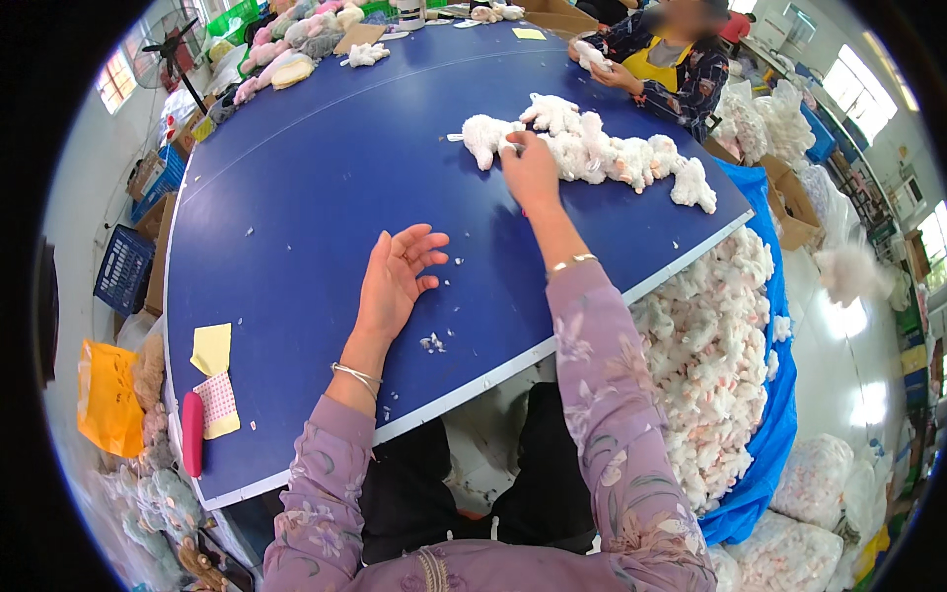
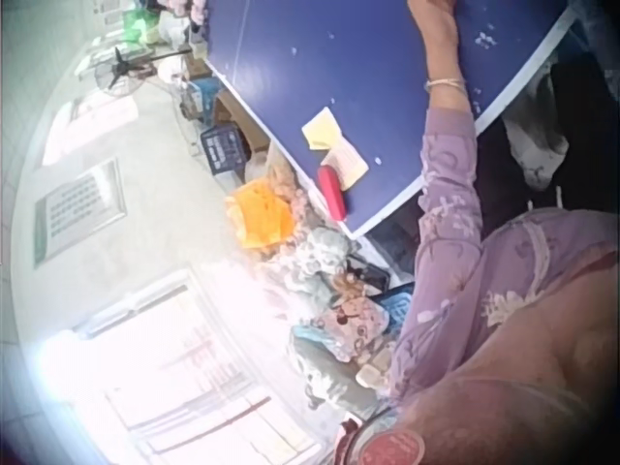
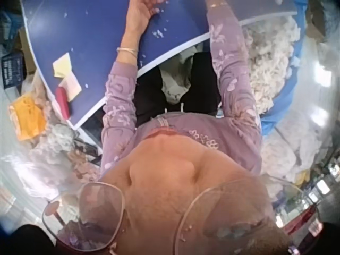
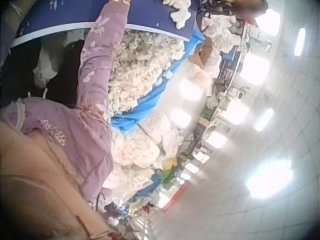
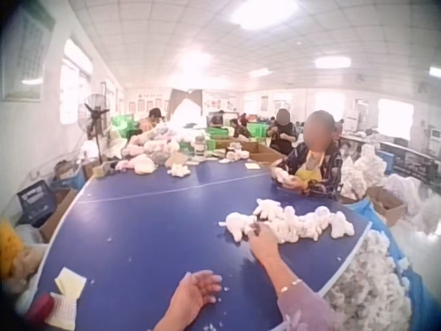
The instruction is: The person trims the fur on small white plush toys using scissors. They pick up each toy, snip stray fibers, and place the finished items on a blue table. The process is repeated for multiple toys throughout the clip.
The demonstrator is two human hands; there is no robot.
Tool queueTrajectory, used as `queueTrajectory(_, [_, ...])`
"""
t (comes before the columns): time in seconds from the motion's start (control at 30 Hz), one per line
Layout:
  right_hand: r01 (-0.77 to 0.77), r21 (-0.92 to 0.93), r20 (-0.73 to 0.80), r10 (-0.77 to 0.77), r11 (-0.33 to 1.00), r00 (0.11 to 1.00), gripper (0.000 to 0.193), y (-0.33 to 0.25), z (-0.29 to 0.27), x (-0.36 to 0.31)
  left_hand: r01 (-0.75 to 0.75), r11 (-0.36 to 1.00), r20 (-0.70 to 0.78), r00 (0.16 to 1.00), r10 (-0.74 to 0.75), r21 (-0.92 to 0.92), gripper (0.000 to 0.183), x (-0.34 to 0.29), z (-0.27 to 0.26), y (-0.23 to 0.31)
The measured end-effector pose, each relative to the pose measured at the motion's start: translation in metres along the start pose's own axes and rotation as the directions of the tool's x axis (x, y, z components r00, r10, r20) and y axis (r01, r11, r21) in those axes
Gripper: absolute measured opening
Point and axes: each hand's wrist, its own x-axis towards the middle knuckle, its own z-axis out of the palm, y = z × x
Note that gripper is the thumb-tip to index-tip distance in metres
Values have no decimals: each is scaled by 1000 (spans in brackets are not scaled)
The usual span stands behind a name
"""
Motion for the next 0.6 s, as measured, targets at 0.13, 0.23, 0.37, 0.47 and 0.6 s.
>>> queueTrajectory(0.13, [62,-382,75,-36,922,997,21,-5,42,-8,8,1000,-17,1000,-8,5,48,-3,-1,4])
queueTrajectory(0.23, [29,-486,167,61,873,984,22,-6,47,0,15,1000,-23,1000,-15,17,42,-2,-2,4])
queueTrajectory(0.37, [4,-333,111,35,943,993,18,6,38,-2,-4,1000,-45,999,5,13,35,-1,-2,1])
queueTrajectory(0.47, [58,-280,-48,-75,958,996,20,11,31,-2,-22,999,-18,1000,22,44,33,2,-4,-4])
queueTrajectory(0.6, [222,-308,-57,-251,925,966,33,4,39,12,-26,999,-10,1000,27,23,30,-2,-7,-4])
